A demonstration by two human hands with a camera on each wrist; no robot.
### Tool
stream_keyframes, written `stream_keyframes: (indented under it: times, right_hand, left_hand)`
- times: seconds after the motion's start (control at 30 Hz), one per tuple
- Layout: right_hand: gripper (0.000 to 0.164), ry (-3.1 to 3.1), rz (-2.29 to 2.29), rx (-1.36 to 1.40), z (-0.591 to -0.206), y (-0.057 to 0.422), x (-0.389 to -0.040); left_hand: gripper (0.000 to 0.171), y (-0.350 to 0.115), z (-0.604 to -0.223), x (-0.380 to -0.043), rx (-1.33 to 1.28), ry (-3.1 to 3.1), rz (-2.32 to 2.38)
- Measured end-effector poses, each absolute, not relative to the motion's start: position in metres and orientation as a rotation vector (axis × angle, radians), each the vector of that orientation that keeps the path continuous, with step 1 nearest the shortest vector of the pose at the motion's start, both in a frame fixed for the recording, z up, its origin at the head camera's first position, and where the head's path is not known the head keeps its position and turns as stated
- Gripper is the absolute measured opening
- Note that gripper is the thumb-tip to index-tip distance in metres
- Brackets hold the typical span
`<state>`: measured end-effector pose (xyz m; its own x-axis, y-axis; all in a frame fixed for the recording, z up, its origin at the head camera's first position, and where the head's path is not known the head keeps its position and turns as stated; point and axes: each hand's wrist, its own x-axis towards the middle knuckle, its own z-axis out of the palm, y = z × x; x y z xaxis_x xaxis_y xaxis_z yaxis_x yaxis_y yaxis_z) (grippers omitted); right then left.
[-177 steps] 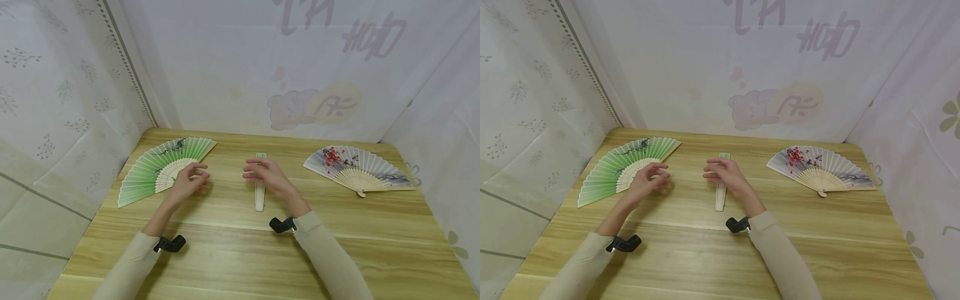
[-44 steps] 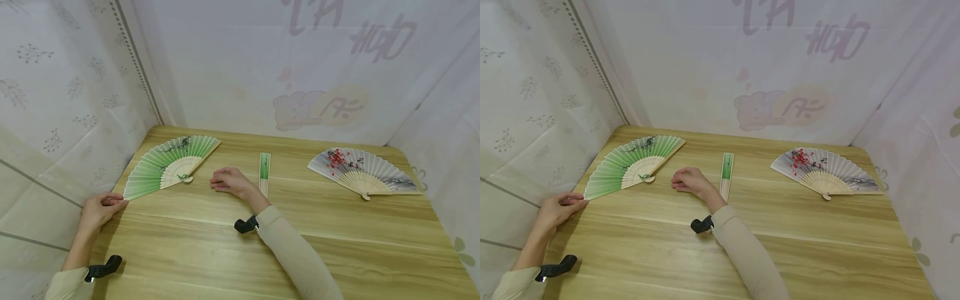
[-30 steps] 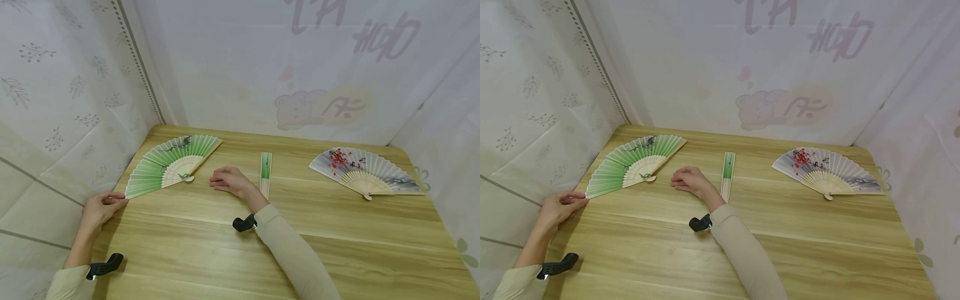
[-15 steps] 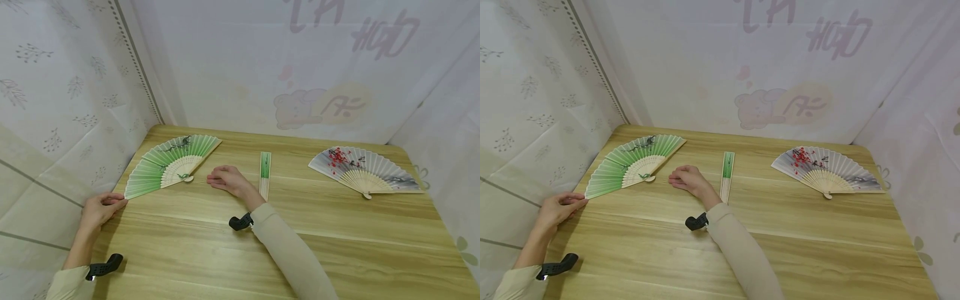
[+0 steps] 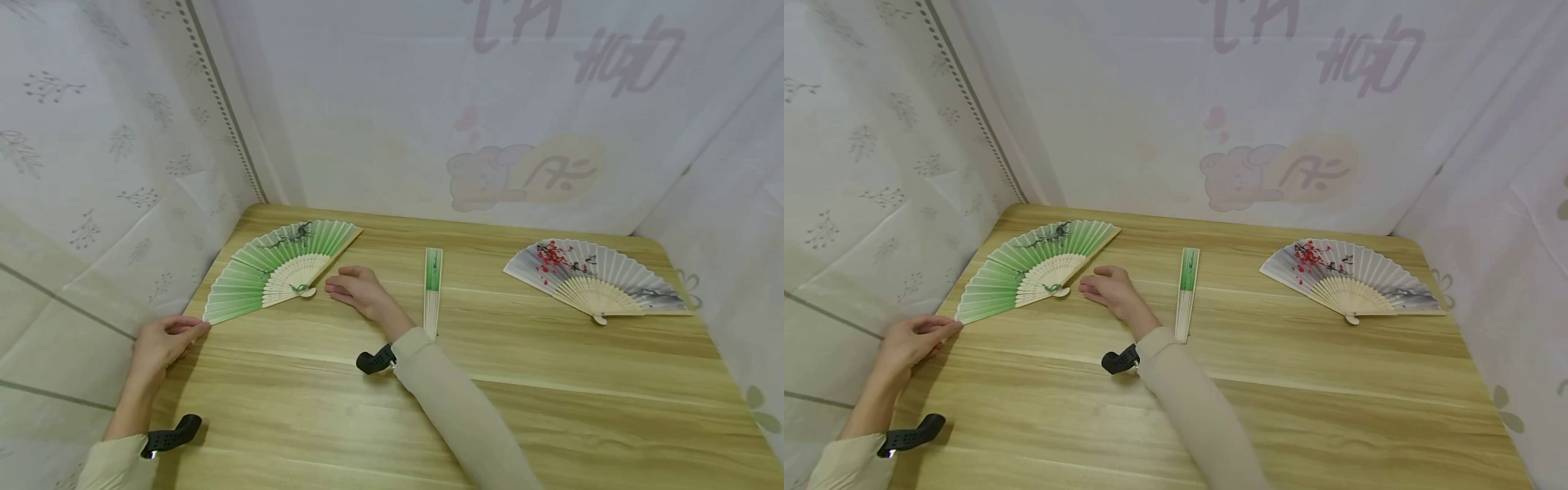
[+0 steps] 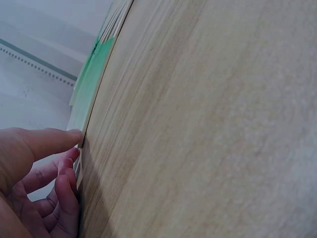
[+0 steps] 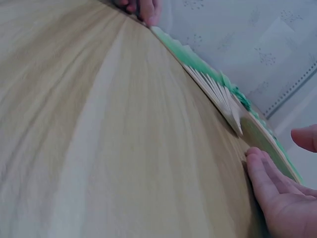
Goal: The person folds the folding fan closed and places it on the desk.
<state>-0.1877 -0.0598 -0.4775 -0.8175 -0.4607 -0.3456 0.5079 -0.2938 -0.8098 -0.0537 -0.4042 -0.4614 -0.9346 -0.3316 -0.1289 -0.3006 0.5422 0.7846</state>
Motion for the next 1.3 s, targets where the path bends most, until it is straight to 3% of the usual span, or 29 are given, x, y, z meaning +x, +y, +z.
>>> stream_keyframes:
  times: [0.53, 1.3]
  right_hand:
    - [0.058, 1.308, -2.208, 0.123, -0.481, -0.079, -0.191]
    - [0.05, 1.295, -2.229, 0.151, -0.481, -0.09, -0.194]
  left_hand:
    - [0.041, -0.403, -0.464, -0.055, 0.572, -2.76, -1.249]
    - [0.045, -0.4, -0.464, -0.057, 0.611, -2.727, -1.185]
